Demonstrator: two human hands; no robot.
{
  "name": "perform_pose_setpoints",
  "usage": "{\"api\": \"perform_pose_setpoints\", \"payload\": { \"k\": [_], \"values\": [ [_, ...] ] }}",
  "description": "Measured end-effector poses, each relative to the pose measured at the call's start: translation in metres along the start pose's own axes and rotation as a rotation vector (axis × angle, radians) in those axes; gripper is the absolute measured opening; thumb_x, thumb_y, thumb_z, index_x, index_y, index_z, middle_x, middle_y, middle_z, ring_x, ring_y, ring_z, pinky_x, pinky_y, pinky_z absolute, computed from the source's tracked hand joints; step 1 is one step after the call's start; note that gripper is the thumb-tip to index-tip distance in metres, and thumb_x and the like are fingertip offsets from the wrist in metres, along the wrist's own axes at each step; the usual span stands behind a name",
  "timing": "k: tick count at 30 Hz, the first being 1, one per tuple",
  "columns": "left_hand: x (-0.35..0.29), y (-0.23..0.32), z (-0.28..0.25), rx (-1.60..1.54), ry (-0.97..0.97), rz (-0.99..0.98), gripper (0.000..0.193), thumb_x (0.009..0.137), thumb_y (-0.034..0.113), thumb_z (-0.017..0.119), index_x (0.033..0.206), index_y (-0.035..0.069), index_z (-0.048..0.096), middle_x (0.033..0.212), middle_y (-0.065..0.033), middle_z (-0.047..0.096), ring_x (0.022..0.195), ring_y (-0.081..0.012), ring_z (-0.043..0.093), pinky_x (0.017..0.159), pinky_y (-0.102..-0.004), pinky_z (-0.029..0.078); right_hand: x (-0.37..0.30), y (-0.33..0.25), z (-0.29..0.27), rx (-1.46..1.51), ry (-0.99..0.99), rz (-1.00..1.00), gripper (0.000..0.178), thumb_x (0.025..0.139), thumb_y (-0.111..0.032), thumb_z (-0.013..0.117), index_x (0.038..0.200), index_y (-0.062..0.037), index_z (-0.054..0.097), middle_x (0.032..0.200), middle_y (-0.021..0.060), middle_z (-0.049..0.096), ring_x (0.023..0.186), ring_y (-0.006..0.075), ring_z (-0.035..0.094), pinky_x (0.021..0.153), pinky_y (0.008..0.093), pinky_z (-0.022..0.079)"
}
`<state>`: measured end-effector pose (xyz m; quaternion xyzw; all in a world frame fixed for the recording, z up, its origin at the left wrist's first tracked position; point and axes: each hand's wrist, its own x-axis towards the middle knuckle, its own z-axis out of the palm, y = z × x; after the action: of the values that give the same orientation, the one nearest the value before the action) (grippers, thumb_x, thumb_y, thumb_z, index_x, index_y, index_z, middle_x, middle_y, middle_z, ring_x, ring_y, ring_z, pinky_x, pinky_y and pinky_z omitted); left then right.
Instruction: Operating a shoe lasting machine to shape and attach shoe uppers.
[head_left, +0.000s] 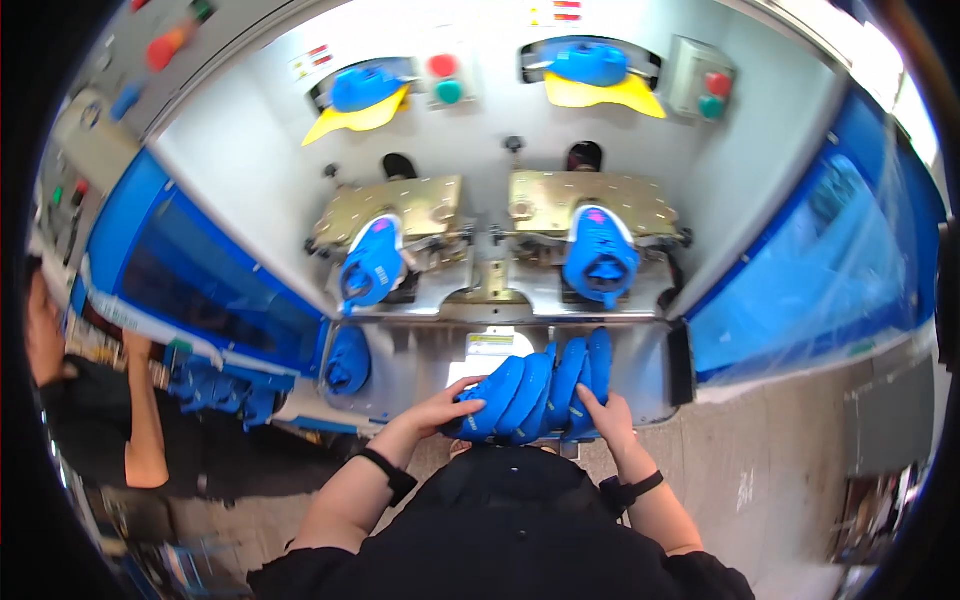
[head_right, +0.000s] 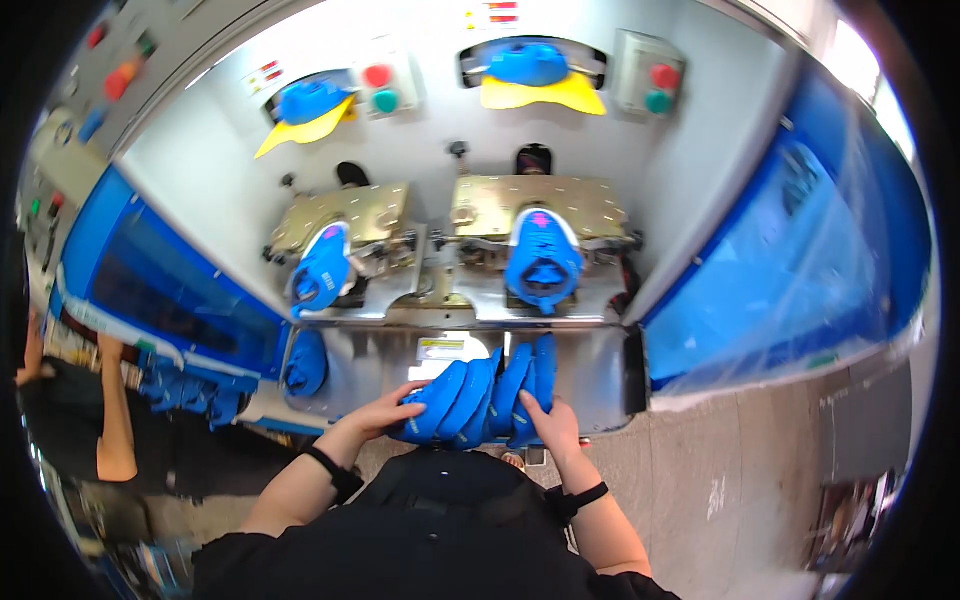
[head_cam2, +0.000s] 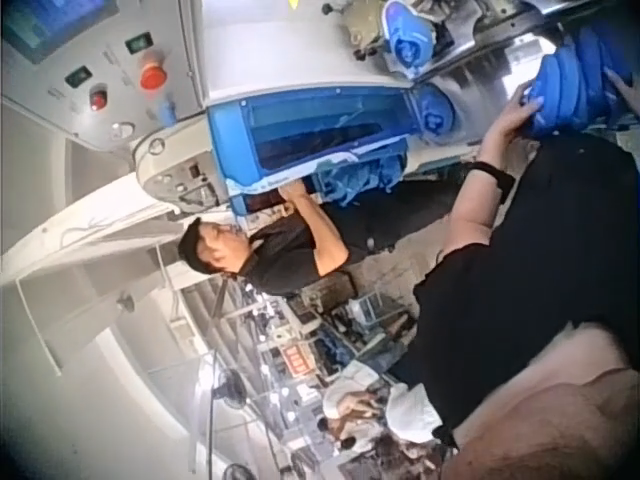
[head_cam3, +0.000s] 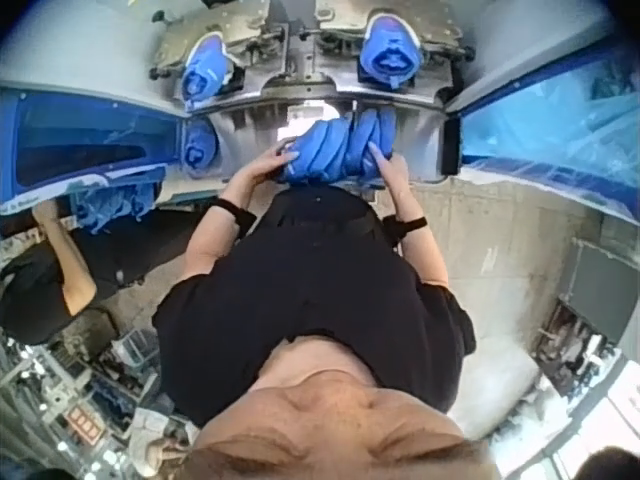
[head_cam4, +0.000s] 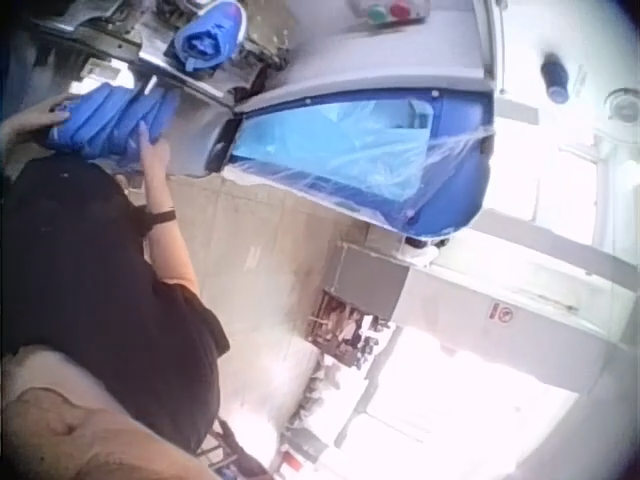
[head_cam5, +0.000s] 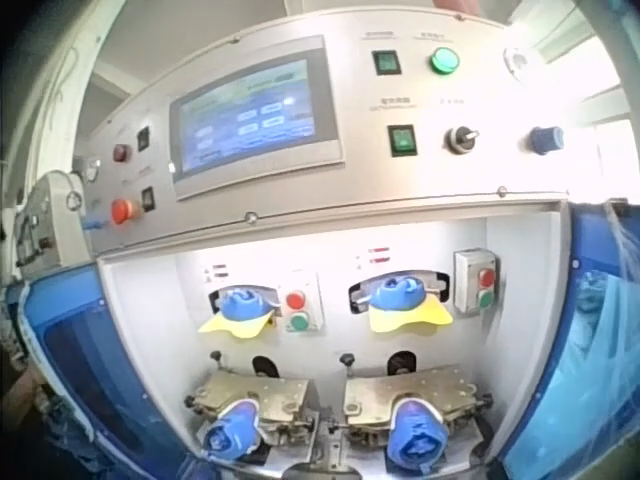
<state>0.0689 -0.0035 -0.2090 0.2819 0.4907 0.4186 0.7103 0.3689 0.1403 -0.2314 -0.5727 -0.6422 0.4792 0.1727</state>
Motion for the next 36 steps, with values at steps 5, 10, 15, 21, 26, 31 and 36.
{"api": "perform_pose_setpoints", "payload": {
  "k": [5, 10, 15, 21, 26, 31, 36],
  "values": [
    [0.006, -0.013, 0.002, -0.16, 0.149, -0.117, 0.069, 0.098, 0.043, 0.058, 0.147, 0.001, 0.034, 0.141, -0.0161, 0.048, 0.126, -0.0224, 0.053, 0.101, -0.0376, 0.049, 0.018, 0.013, 0.005, 0.091, -0.043, 0.064, 0.06, 0.088, -0.047, 0.069, 0.112, 0.0078, 0.065, 0.1, 0.0227, 0.071, 0.094, 0.0305, 0.07, 0.083, 0.039, 0.053],
    [0.032, -0.051, -0.016, -0.187, 0.235, -0.08, 0.063, 0.1, 0.048, 0.051, 0.138, -0.001, 0.046, 0.13, -0.0149, 0.058, 0.113, -0.0194, 0.061, 0.096, -0.0352, 0.052, 0.023, 0.01, 0.016, 0.137, 0.04, -0.154, 0.061, 0.09, -0.048, 0.067, 0.117, 0.0067, 0.062, 0.104, 0.0239, 0.07, 0.098, 0.0326, 0.069, 0.086, 0.0395, 0.052],
    [0.032, -0.046, -0.031, 0.233, 0.562, -0.009, 0.071, 0.095, 0.06, 0.051, 0.129, -0.002, 0.057, 0.117, -0.0166, 0.066, 0.099, -0.0209, 0.065, 0.087, -0.0335, 0.051, 0.034, 0.007, 0.02, 0.052, 0.057, -0.142, 0.063, 0.096, -0.053, 0.054, 0.118, 0.0046, 0.063, 0.108, 0.0269, 0.068, 0.104, 0.0375, 0.066, 0.092, 0.0407, 0.049],
    [0.011, -0.043, -0.009, 0.435, 0.646, 0.164, 0.084, 0.083, 0.055, 0.072, 0.14, -0.001, 0.045, 0.122, -0.0207, 0.062, 0.107, -0.0275, 0.063, 0.093, -0.0369, 0.05, 0.026, 0.005, -0.007, 0.19, -0.04, -0.048, 0.068, 0.093, -0.054, 0.058, 0.123, 0.0072, 0.058, 0.111, 0.0257, 0.066, 0.109, 0.0363, 0.063, 0.094, 0.0382, 0.049],
    [-0.005, -0.015, 0.027, 1.005, 0.669, 0.336, 0.11, 0.059, 0.053, 0.088, 0.146, 0.007, 0.039, 0.132, -0.0244, 0.052, 0.122, -0.0393, 0.053, 0.104, -0.0456, 0.044, -0.004, -0.016, -0.006, -0.231, -0.073, -0.331, 0.092, 0.07, -0.044, 0.084, 0.137, 0.0056, 0.045, 0.109, 0.0232, 0.066, 0.109, 0.0336, 0.064, 0.094, 0.0376, 0.05],
    [-0.005, -0.012, 0.015, 0.988, 0.609, 0.257, 0.111, 0.058, 0.049, 0.09, 0.147, 0.01, 0.037, 0.131, -0.0235, 0.053, 0.123, -0.0398, 0.052, 0.103, -0.0454, 0.044, 0.001, -0.014, 0.002, 0.011, 0.1, -0.226, 0.065, 0.069, -0.031, 0.086, 0.116, 0.0056, 0.059, 0.098, 0.0214, 0.07, 0.092, 0.0313, 0.069, 0.084, 0.04, 0.054],
    [-0.002, -0.021, -0.002, 0.938, 0.611, 0.352, 0.107, 0.061, 0.048, 0.089, 0.147, 0.008, 0.039, 0.132, -0.0237, 0.052, 0.124, -0.0397, 0.051, 0.104, -0.0448, 0.043, 0.017, -0.006, 0.028, 0.065, 0.111, -0.266, 0.065, 0.074, -0.031, 0.084, 0.121, 0.005, 0.058, 0.107, 0.0217, 0.068, 0.1, 0.0325, 0.067, 0.089, 0.0402, 0.052]
  ]
}}
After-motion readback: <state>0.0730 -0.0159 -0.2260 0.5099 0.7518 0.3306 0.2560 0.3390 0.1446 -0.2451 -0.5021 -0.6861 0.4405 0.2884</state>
